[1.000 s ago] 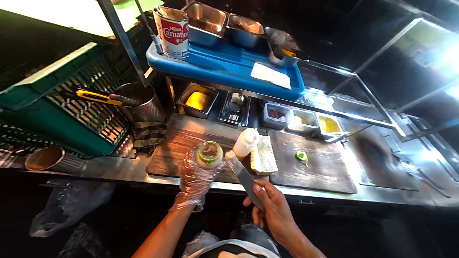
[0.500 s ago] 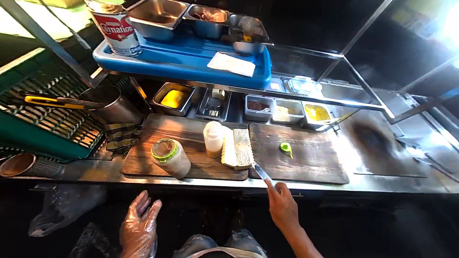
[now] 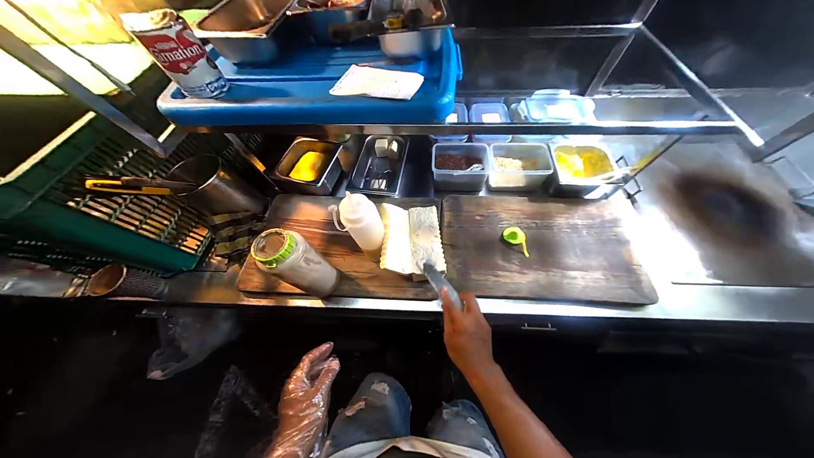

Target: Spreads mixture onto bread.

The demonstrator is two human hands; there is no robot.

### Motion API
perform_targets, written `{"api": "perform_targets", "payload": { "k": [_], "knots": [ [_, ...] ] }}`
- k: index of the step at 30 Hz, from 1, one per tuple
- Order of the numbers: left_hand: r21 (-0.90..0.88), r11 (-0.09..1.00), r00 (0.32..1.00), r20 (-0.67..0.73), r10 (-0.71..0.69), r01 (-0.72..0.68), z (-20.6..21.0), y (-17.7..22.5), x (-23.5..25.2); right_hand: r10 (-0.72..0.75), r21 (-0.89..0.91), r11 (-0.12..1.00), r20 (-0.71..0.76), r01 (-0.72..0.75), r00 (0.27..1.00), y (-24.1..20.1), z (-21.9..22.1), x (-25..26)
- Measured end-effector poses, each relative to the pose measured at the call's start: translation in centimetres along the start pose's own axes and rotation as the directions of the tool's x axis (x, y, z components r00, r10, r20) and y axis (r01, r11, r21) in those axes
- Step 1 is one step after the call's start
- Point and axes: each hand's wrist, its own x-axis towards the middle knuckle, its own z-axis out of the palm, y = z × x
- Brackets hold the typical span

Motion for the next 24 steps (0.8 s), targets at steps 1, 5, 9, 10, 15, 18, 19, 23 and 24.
{"api": "perform_targets", "payload": {
  "k": [1,5,9,10,15,18,19,23,24],
  "knots": [
    [-0.014,1.0,1.0,0.003,0.022,-0.021,-0.1,0.5,0.2,0.018,-0.007,1.0,0.011,-0.018,1.0,-0.4,0.1,-1.1],
    [-0.094,0.995,0.999,-0.025,0.033,-0.035,-0.7,0.5,2.0,-0.046,-0.034,0.999,-0.14,0.041,0.989,-0.8,0.5,-2.1],
    [-0.187,0.979,0.994,0.086,-0.067,0.082,-0.6,1.1,4.2,-0.063,-0.053,0.997,-0.123,0.057,0.99,-0.4,0.5,-2.9],
    [-0.229,0.969,0.986,0.155,-0.055,0.09,-0.2,2.2,5.1,-0.061,0.014,0.998,-0.143,0.064,0.988,-0.5,-0.2,-3.3],
    [-0.501,0.739,0.835,0.529,-0.15,0.45,5.4,8.6,9.9,0.279,0.482,0.854,-0.109,-0.194,0.954,-6.4,-3.2,1.0],
    [-0.589,0.607,0.776,0.626,-0.075,0.534,10.0,10.8,13.3,0.58,0.689,0.395,0.326,-0.608,0.746,-10.5,-2.0,7.9],
    [-0.607,0.593,0.775,0.63,-0.046,0.529,11.1,10.9,14.2,0.579,0.683,0.231,0.476,-0.693,0.662,-11.0,-1.0,9.3],
    [-0.566,0.647,0.839,0.492,-0.232,0.51,13.0,12.1,15.5,0.445,0.464,-0.23,0.832,-0.855,0.332,-12.2,-0.4,8.1],
    [-0.551,0.652,0.838,0.475,-0.268,0.521,13.1,12.3,15.7,0.434,0.426,-0.239,0.851,-0.873,0.296,-12.5,-1.5,6.9]
  ]
}}
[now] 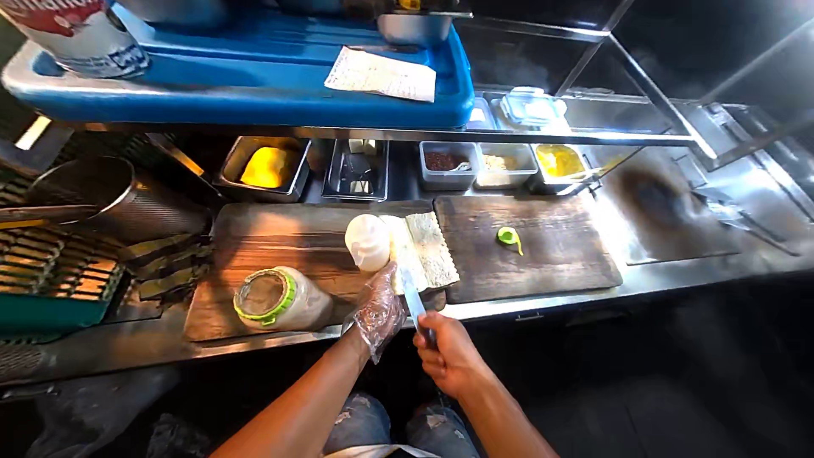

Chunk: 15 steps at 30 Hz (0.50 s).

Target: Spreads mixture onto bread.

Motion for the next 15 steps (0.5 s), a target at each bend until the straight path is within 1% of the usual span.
{"api": "perform_targets", "payload": {
  "k": [1,2,3,4,5,6,7,8,9,10,12,15],
  "knots": [
    [-0.002,1.0,1.0,-0.017,-0.016,0.016,0.0,0.2,0.1,-0.009,-0.038,0.999,-0.005,0.009,1.0,0.4,-0.5,-1.3],
    [-0.021,0.999,0.999,-0.007,-0.038,0.038,0.0,0.5,0.0,-0.082,-0.111,0.991,-0.028,0.079,0.996,0.6,-0.8,-2.3],
    [-0.066,0.996,0.998,0.029,-0.06,0.062,-0.1,0.7,-0.3,-0.232,-0.234,0.95,-0.077,0.208,0.97,0.6,-0.8,-2.6],
    [-0.115,0.989,0.99,0.114,-0.079,0.092,-0.5,0.8,-0.7,-0.433,-0.43,0.834,-0.122,0.345,0.893,0.6,-0.7,-1.9],
    [-0.133,0.985,0.976,0.2,-0.085,0.113,-0.8,0.6,-1.0,-0.606,-0.644,0.652,-0.126,0.4,0.785,0.5,-0.6,-0.5],
    [-0.114,0.985,0.963,0.252,-0.095,0.127,-1.1,0.3,-1.3,-0.696,-0.794,0.478,-0.081,0.376,0.714,0.4,-0.2,1.0],
    [-0.076,0.989,0.959,0.263,-0.106,0.13,-1.1,0.0,-1.7,-0.698,-0.889,0.346,-0.029,0.301,0.716,0.5,0.4,2.2],
    [-0.024,0.992,0.966,0.234,-0.111,0.12,-0.9,0.0,-2.0,-0.654,-0.952,0.23,0.004,0.204,0.756,0.9,1.3,3.1],
    [0.039,0.995,0.98,0.174,-0.093,0.087,-0.5,0.3,-2.2,-0.604,-0.984,0.128,0.023,0.125,0.797,1.4,2.0,3.3],
    [0.097,0.994,0.99,0.125,-0.07,0.057,-0.3,0.6,-2.3,-0.556,-0.996,0.051,0.032,0.073,0.831,1.6,2.5,3.1],
    [0.161,0.986,0.994,0.089,-0.065,0.05,-0.4,0.8,-2.2,-0.455,-0.999,-0.028,0.046,0.037,0.89,1.2,2.9,2.0],
    [0.164,0.985,0.993,0.096,-0.076,0.059,-0.4,1.0,-2.2,-0.38,-0.993,-0.095,0.101,0.07,0.92,0.6,2.4,0.9]
  ]
}}
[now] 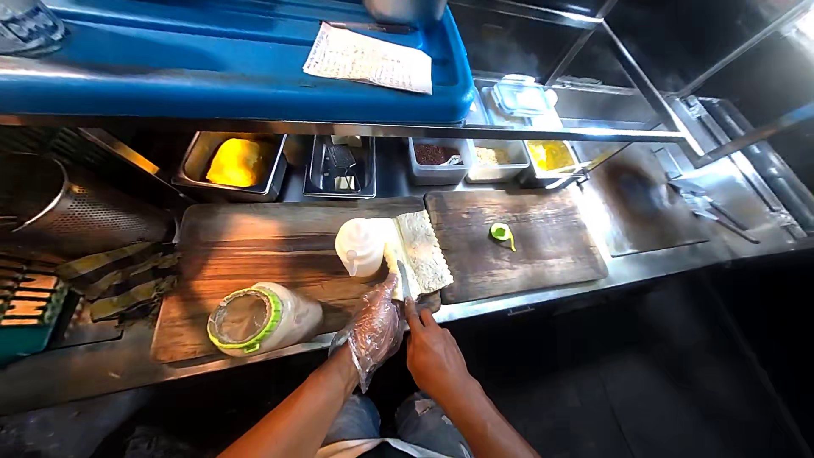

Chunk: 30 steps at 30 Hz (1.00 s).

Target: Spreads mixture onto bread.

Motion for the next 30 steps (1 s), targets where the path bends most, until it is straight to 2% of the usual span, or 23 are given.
{"api": "perform_targets", "payload": {
  "k": [8,10,12,14,16,18,19,21,24,25,26,28,29,30],
  "knots": [
    [0.02,0.999,0.991,-0.128,0.041,-0.039,1.0,-0.8,-0.4,-0.097,-0.114,0.987,0.17,0.117,0.981,0.8,-1.4,-2.2],
    [-0.075,0.996,0.988,-0.152,0.033,-0.045,1.4,-1.3,-0.2,-0.162,-0.121,0.975,0.178,0.185,0.971,2.4,-1.9,-2.9],
    [-0.19,0.98,0.983,-0.18,0.028,-0.063,1.9,-1.5,-0.1,-0.255,-0.061,0.963,0.101,0.261,0.962,5.8,-3.2,-3.4],
    [-0.264,0.96,0.973,-0.228,0.028,-0.09,2.4,-1.7,-0.2,-0.347,0.145,0.918,-0.151,0.368,0.926,11.1,-4.4,-3.2],
    [-0.283,0.952,0.964,-0.261,0.042,-0.118,2.9,-1.7,-0.3,-0.275,0.509,0.76,-0.312,0.404,0.91,16.7,-6.6,-1.3],
    [-0.258,0.954,0.943,-0.325,0.064,-0.154,3.9,-2.0,-0.6,-0.096,0.818,0.518,-0.238,0.252,0.967,20.8,-9.4,2.1],
    [-0.242,0.954,0.93,-0.36,0.081,-0.176,4.4,-2.3,-0.7,-0.053,0.871,0.459,-0.17,0.175,0.984,22.4,-10.2,4.1],
    [-0.215,0.944,0.904,-0.4,0.149,-0.251,5.0,-2.9,-0.2,-0.03,0.9,0.43,-0.068,0.074,0.997,24.2,-10.4,8.0],
    [-0.202,0.918,0.854,-0.474,0.214,-0.342,6.0,-3.3,0.7,-0.038,0.881,0.472,-0.003,0.021,0.999,24.6,-9.2,11.8],
    [-0.202,0.909,0.835,-0.502,0.224,-0.365,6.3,-3.2,0.8,-0.03,0.852,0.524,0.008,0.009,1.0,24.6,-9.0,12.0],
    [-0.205,0.899,0.819,-0.524,0.233,-0.387,6.4,-3.2,0.9,-0.011,0.776,0.631,0.007,0.001,1.0,24.9,-9.0,11.7],
    [-0.201,0.894,0.811,-0.533,0.242,-0.4,6.4,-3.2,0.8,0.051,0.437,0.899,-0.058,-0.021,0.997,25.4,-9.9,8.9],
    [-0.195,0.898,0.815,-0.526,0.244,-0.394,6.3,-3.2,0.7,0.06,0.273,0.962,-0.119,-0.025,0.991,25.6,-10.2,7.0],
    [-0.181,0.901,0.816,-0.52,0.252,-0.394,6.3,-3.2,0.7,0.028,0.199,0.98,-0.177,0.008,0.984,25.8,-10.4,5.2]
  ]
}}
